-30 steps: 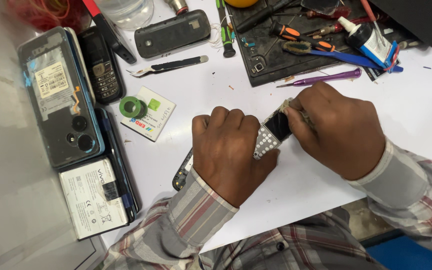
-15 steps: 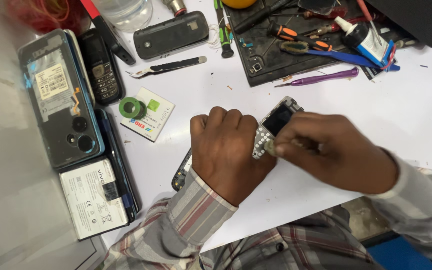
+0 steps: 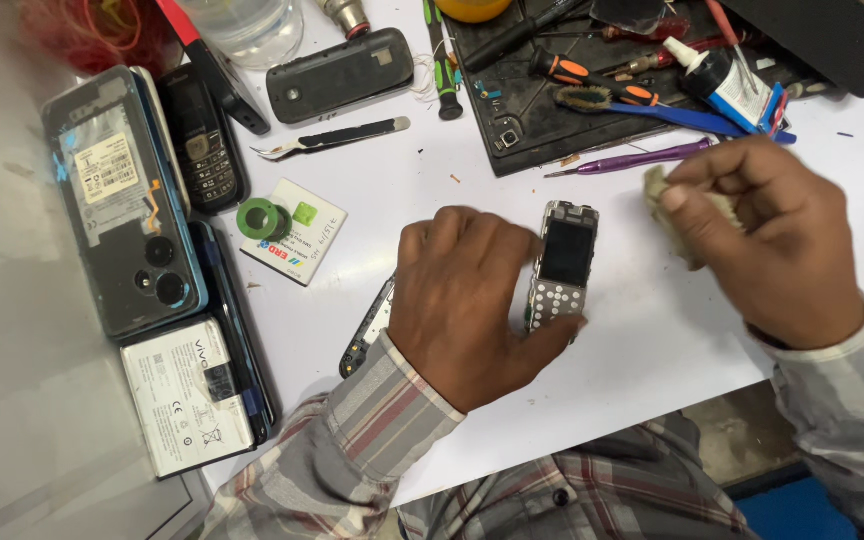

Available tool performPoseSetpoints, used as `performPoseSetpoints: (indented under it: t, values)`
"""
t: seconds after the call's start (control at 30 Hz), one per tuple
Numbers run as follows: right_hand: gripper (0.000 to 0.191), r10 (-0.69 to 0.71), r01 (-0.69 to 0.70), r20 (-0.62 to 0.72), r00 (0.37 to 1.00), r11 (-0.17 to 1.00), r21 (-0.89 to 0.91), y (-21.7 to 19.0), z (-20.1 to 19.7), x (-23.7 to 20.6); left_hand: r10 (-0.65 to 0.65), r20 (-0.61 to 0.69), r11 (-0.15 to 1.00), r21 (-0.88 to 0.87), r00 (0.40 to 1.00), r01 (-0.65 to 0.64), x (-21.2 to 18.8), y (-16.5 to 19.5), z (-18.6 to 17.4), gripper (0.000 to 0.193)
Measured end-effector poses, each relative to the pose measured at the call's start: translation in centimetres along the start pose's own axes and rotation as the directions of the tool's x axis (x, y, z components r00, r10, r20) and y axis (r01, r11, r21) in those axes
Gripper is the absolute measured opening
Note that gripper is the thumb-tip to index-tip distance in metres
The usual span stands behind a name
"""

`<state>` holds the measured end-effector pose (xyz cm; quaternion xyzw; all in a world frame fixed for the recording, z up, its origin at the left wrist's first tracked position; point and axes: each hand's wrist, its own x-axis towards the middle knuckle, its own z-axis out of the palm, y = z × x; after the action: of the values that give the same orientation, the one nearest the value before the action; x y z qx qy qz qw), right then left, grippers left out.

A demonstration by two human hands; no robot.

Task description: The person cleans the screen of a disassembled mobile phone with a cloth, then uses a screwdriver to remove screws and small metal shields from the phone's circuit board. The person continues to unscrew components from the board.

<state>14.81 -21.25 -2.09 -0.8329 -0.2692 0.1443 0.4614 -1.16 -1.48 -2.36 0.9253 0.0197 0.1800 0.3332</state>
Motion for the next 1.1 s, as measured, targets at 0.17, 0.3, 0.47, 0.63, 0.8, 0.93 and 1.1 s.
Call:
performPoseSetpoints:
  t: [0.17,0.3,0.47,0.63,0.8,0.93,1.1]
  values:
    - [0.022,-0.384,0.409,0.154,0.91,0.89,-0.201,-0.8,0.5,-0.5,0.03,0.098,0.999,-0.02,0.995,-0.028,0.3,0.0,0.5,0.115]
    - [0.021,-0.397,0.439,0.19,0.898,0.839,-0.32,-1.0,2.0,-0.2,0.017,0.179,1.0,-0.023,0.984,-0.013,0.4,-0.2,0.6,0.126]
    - [0.021,-0.448,0.514,0.252,0.858,0.75,-0.417,-1.2,2.2,0.1,0.044,0.121,0.999,-0.011,0.992,-0.043,0.5,-0.3,0.8,0.127]
    - [0.024,-0.51,0.608,0.332,0.794,0.682,-0.407,-1.7,2.8,1.0,0.02,0.165,0.999,-0.041,0.986,-0.014,0.6,-0.5,0.9,0.131]
    - [0.025,-0.529,0.647,0.373,0.762,0.642,-0.411,-1.8,3.3,1.5,-0.041,0.187,0.998,-0.033,0.981,0.048,1.0,-0.7,1.1,0.138]
    - [0.025,-0.475,0.627,0.411,0.778,0.63,-0.458,-1.8,1.6,0.7,-0.019,0.157,0.999,-0.036,0.987,0.025,0.9,-0.7,1.3,0.14]
    - [0.022,-0.49,0.637,0.413,0.768,0.654,-0.409,-1.8,1.9,0.8,0.023,0.143,0.998,-0.059,0.989,-0.015,0.7,-0.8,1.5,0.141]
